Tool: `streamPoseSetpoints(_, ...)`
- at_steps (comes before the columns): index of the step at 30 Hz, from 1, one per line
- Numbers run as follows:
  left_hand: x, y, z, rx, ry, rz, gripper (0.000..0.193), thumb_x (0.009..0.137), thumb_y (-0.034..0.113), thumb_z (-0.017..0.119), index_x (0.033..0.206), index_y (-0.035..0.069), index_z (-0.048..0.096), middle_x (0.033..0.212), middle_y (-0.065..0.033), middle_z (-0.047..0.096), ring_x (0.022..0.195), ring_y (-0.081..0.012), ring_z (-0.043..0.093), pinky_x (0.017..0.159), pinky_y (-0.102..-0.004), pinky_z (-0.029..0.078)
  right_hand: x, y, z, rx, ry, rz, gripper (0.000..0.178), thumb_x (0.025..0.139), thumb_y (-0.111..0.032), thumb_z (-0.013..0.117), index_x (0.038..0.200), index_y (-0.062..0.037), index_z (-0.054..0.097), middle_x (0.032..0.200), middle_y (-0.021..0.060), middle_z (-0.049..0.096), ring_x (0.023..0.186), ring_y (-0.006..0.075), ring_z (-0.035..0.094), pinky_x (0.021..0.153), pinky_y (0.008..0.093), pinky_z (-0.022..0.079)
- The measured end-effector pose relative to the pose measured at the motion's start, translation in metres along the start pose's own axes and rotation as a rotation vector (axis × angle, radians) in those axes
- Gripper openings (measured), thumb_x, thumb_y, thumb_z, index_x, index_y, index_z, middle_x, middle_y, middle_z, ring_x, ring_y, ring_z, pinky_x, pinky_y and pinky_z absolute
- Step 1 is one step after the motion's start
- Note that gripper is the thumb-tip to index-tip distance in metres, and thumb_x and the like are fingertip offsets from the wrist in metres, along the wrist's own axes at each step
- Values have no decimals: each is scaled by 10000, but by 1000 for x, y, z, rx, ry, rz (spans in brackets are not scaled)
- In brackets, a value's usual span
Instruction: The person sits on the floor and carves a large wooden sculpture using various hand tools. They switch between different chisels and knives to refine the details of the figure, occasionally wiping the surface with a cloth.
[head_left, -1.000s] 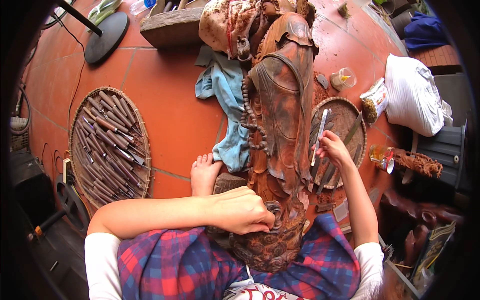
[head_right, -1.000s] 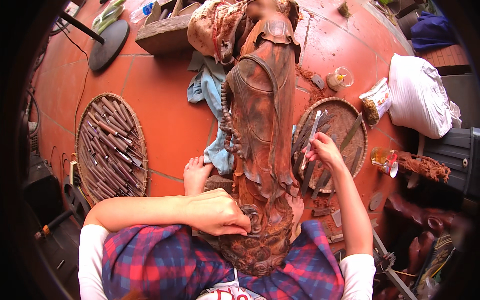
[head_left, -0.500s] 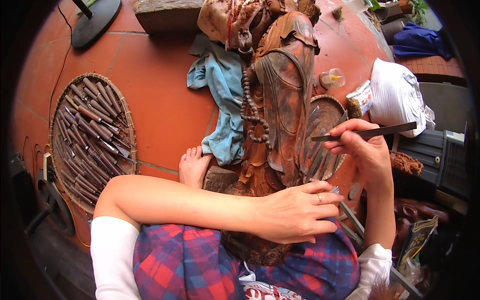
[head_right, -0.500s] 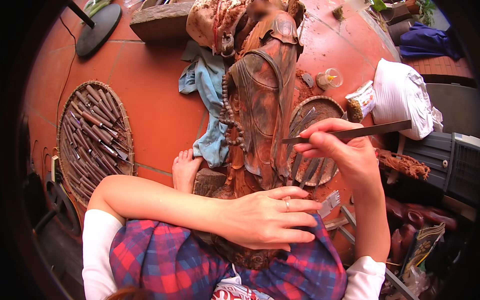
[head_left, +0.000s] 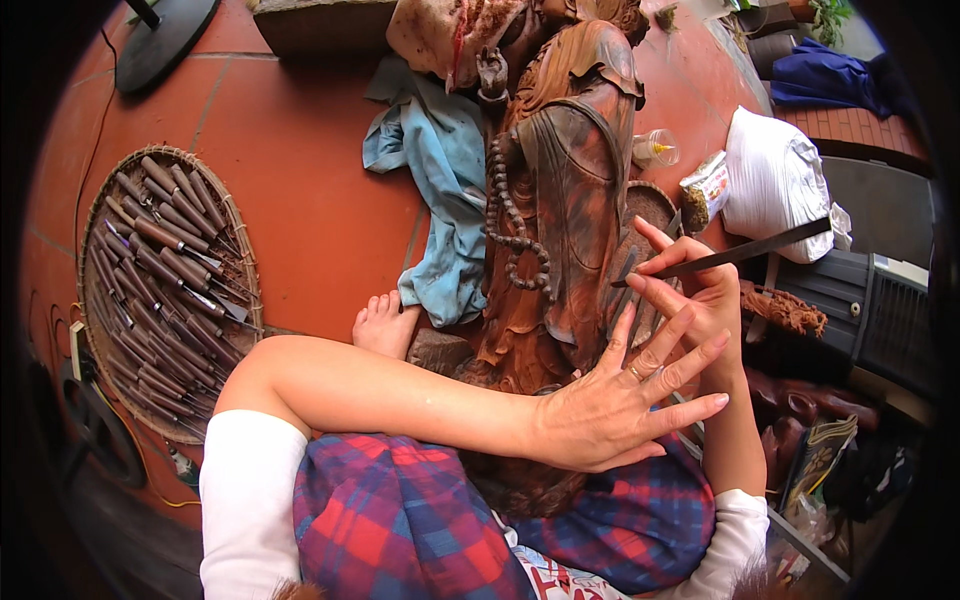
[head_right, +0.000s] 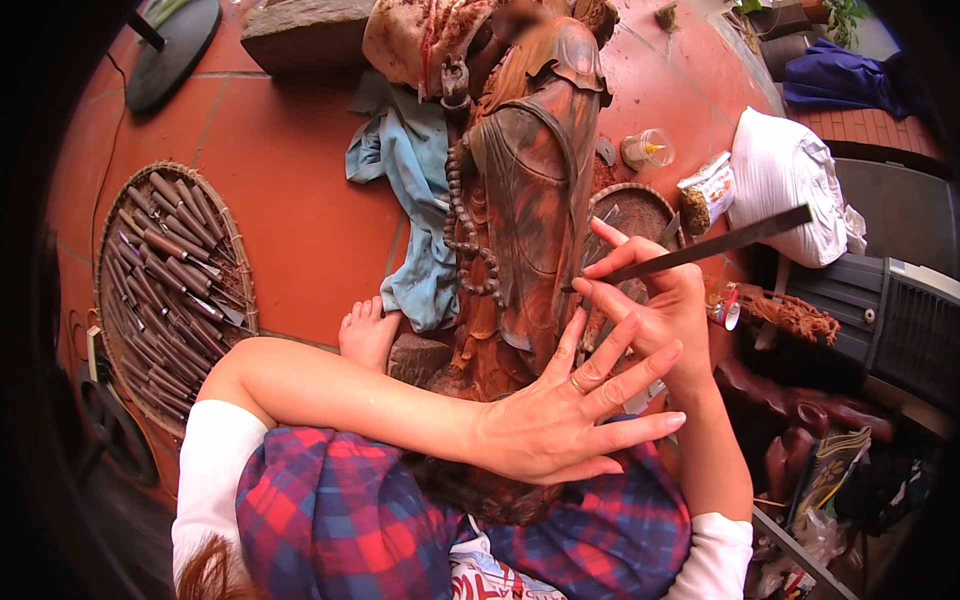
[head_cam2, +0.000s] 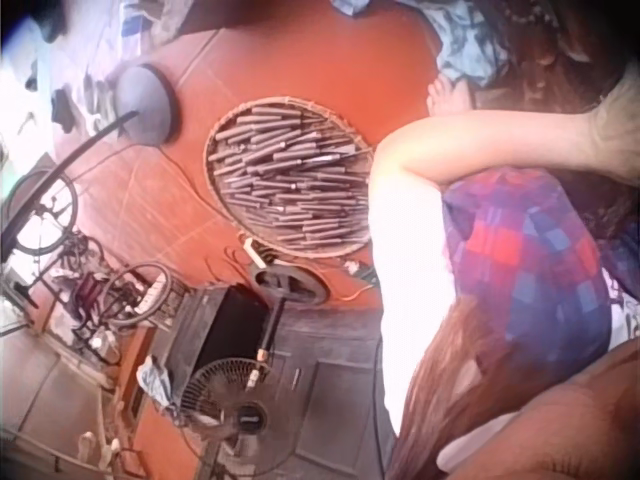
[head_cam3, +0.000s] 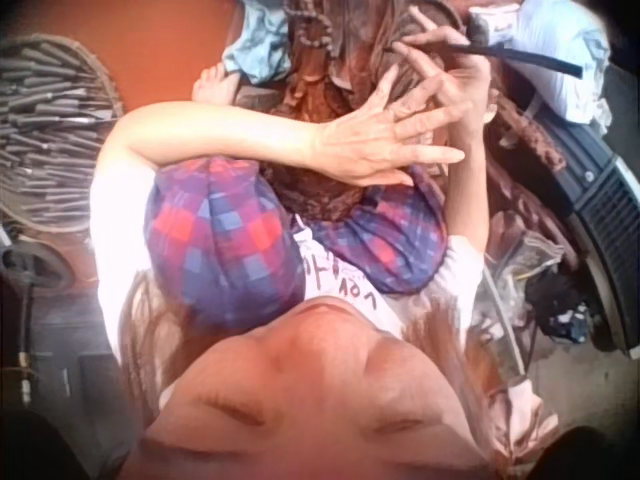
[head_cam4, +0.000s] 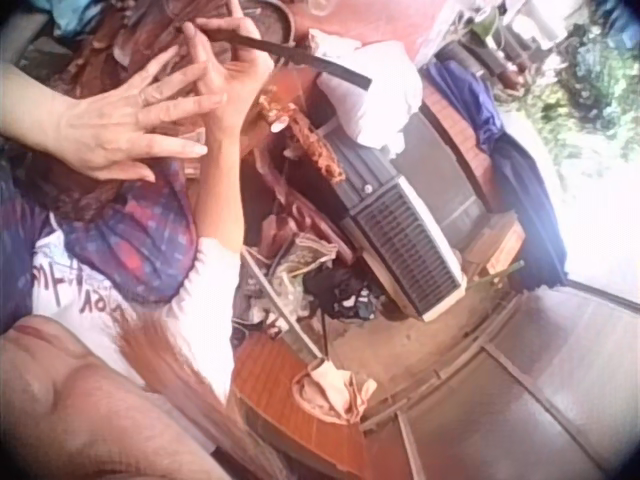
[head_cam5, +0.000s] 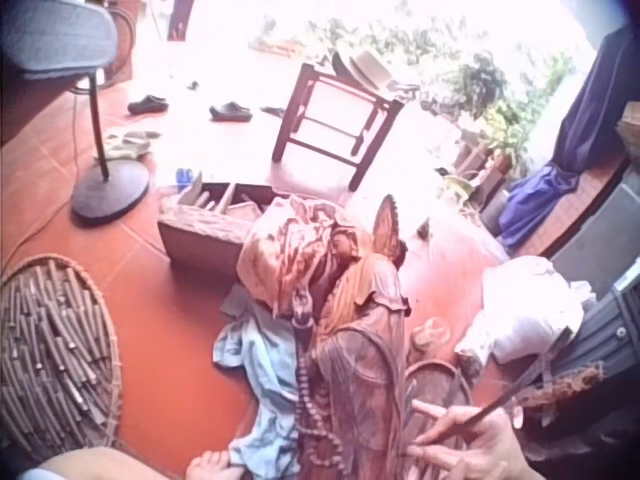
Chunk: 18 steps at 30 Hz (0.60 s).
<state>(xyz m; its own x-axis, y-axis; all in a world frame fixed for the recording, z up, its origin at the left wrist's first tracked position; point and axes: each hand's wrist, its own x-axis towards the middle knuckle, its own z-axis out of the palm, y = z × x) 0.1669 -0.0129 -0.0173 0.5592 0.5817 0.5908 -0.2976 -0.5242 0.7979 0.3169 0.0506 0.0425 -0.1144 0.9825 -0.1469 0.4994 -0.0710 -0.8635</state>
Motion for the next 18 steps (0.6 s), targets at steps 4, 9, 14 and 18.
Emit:
streamPoseSetpoints(4, -5, -2, 1, -14, 19, -19, 794, 826, 286, 742, 1511, 217, 348, 1631, -230, 51, 1478, -524, -13, 1056, -788, 103, 4, 0, 9, -98, -75, -67, 110, 739, 74, 724, 782, 49, 626, 715, 76, 651, 657, 124, 616, 1110, 497, 422)
streamPoseSetpoints(9, -6, 1, 1, -19, 12, -26, 784, 835, 284, 735, 1514, 209, 348, 1631, -230, 52, 1478, -523, -37, 1048, -790, 121, -1, -2, 10, -185, -157, -62, 125, 746, 53, 729, 779, 50, 609, 690, 77, 640, 654, 120, 616, 1074, 458, 463)
streamPoseSetpoints(14, 2, -5, -1, 40, 23, -52, 796, 819, 278, 742, 1513, 201, 361, 1630, -235, 78, 1479, -524, -17, 1062, -772, 128, 1, -2, 13, -134, -35, 45, 139, 787, 49, 723, 768, 45, 586, 692, 76, 627, 677, 105, 610, 927, 364, 553)
streamPoseSetpoints(18, 0, -3, -3, 31, 25, -69, 790, 817, 298, 740, 1509, 202, 371, 1634, -223, 79, 1479, -525, -21, 1067, -769, 118, -1, -6, 16, -80, -39, 7, 150, 801, 57, 716, 769, 42, 570, 685, 66, 609, 688, 113, 604, 941, 354, 536)
